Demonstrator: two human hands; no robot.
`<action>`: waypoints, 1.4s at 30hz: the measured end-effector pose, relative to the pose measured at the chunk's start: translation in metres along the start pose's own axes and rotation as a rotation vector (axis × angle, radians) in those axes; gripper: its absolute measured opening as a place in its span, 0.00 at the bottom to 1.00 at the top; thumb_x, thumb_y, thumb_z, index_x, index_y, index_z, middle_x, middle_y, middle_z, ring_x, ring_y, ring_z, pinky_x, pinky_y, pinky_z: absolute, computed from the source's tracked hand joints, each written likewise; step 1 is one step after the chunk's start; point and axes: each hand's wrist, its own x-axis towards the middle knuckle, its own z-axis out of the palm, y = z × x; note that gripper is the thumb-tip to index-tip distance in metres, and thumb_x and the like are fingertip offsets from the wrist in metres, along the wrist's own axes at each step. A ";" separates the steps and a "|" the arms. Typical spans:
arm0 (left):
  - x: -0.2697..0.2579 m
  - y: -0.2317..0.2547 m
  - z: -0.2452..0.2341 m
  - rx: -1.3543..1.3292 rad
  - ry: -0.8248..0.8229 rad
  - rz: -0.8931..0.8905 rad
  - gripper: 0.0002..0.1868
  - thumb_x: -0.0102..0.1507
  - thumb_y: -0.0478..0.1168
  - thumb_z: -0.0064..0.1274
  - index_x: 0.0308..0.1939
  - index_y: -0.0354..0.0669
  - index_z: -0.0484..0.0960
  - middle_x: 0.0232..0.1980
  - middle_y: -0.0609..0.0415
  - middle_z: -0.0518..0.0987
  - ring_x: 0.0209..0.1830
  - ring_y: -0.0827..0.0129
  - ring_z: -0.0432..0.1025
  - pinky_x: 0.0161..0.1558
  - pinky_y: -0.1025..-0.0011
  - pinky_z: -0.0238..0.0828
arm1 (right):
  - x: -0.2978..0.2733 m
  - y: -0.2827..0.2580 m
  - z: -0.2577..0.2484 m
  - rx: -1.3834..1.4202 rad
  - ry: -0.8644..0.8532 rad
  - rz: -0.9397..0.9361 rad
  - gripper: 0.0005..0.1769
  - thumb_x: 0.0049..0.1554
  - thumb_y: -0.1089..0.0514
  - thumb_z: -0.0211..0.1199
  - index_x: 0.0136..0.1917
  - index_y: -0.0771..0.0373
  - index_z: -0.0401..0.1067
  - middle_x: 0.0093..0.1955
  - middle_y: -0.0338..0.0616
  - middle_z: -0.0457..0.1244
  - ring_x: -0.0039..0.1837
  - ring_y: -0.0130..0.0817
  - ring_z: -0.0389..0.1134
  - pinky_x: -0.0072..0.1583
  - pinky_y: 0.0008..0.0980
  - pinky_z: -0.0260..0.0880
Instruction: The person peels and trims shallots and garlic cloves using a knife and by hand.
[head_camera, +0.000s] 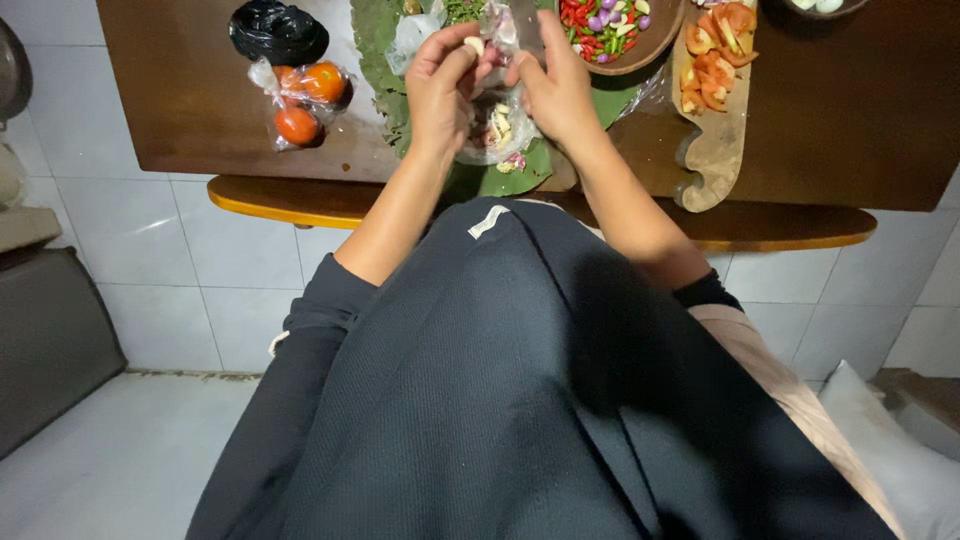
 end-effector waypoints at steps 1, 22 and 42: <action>0.001 -0.002 -0.005 0.001 0.000 -0.003 0.13 0.67 0.26 0.51 0.56 0.27 0.79 0.46 0.45 0.82 0.42 0.67 0.80 0.45 0.74 0.80 | 0.003 0.002 -0.002 0.001 0.002 0.002 0.24 0.65 0.63 0.53 0.73 0.59 0.55 0.38 0.39 0.67 0.29 0.22 0.58 0.33 0.27 0.58; 0.037 -0.060 0.031 0.581 -0.247 0.144 0.11 0.63 0.28 0.61 0.49 0.33 0.82 0.44 0.52 0.85 0.41 0.75 0.78 0.46 0.77 0.77 | -0.009 0.026 -0.045 -0.059 0.232 -0.275 0.07 0.67 0.67 0.62 0.59 0.66 0.72 0.48 0.39 0.70 0.47 0.24 0.70 0.48 0.26 0.70; -0.013 0.004 -0.020 0.879 -0.231 0.217 0.06 0.68 0.31 0.57 0.49 0.36 0.85 0.45 0.56 0.84 0.43 0.77 0.75 0.46 0.77 0.73 | -0.035 0.018 -0.033 -0.162 0.032 -0.112 0.15 0.66 0.65 0.60 0.66 0.64 0.73 0.46 0.38 0.70 0.44 0.20 0.68 0.43 0.24 0.69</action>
